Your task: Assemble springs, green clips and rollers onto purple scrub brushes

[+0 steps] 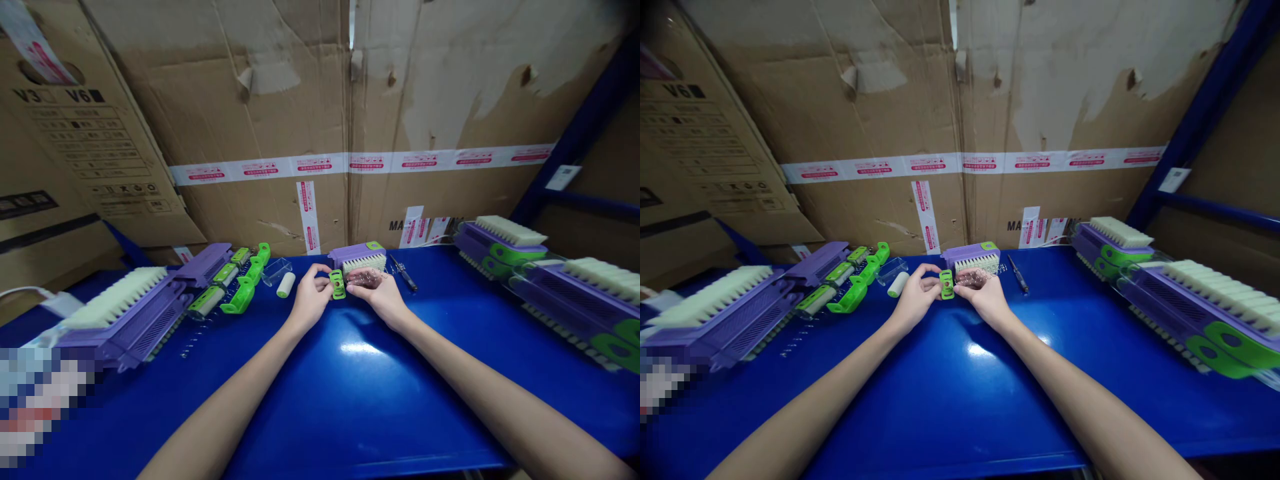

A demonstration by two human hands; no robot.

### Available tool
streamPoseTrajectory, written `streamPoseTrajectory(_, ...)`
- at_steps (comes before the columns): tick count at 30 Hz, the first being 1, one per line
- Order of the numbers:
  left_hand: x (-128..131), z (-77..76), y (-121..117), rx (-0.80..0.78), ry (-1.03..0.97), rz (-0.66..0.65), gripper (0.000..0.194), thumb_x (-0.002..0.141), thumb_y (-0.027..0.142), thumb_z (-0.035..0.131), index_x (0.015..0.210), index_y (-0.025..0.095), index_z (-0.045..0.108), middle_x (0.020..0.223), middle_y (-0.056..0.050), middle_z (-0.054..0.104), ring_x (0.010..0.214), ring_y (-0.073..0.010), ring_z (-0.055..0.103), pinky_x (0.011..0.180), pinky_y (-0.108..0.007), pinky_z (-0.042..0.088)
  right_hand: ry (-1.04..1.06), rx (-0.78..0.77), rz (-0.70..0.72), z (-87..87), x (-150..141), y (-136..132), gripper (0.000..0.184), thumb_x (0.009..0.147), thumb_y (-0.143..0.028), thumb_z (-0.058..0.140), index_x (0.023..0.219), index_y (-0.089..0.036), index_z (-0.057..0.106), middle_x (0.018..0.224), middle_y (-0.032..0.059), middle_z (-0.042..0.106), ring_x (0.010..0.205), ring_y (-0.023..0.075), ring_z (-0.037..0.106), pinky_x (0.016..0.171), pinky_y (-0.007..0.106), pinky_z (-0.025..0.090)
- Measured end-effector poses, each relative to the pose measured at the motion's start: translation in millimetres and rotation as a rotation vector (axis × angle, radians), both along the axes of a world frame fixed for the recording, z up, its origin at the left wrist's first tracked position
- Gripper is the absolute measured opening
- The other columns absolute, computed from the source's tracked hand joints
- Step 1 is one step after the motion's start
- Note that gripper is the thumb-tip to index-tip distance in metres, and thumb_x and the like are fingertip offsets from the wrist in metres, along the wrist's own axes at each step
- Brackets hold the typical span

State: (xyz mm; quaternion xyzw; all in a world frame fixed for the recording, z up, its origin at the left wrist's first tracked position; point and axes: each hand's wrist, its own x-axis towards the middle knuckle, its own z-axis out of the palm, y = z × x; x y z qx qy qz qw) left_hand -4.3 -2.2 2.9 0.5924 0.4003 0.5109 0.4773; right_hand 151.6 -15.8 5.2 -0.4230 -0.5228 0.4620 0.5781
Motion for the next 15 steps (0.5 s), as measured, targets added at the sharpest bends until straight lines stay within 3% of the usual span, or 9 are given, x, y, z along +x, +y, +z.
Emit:
streamPoseTrajectory(5, -0.1, 0.3, 0.8, 0.018, 0.024, 0.013, 0.014, 0.068, 0.02, 0.065, 0.081, 0.014, 0.063, 0.076, -0.006, 0.069, 0.072, -0.0171, 0.065, 0.066, -0.027, 0.051, -0.008, 0.041, 0.055, -1.9, -1.4, -0.5, 0.031, 0.051, -0.027, 0.08, 0.077, -0.019, 0.066, 0.075, 0.0024, 0.071, 0.072, 0.0197, 0.067, 0.074, 0.036, 0.055)
streamPoseTrajectory(15, -1.3, 8.4, -1.8, -0.059, -0.047, -0.066, 0.044, 0.062, 0.027, 0.077, 0.101, 0.01, 0.065, 0.098, -0.013, 0.07, 0.094, -0.0235, 0.065, 0.088, -0.037, 0.049, 0.166, -0.037, 0.122, 0.4, 5.0, -0.7, 0.037, 0.049, -0.023, 0.082, 0.082, -0.018, 0.066, 0.083, 0.004, 0.073, 0.084, 0.021, 0.068, 0.087, 0.038, 0.051)
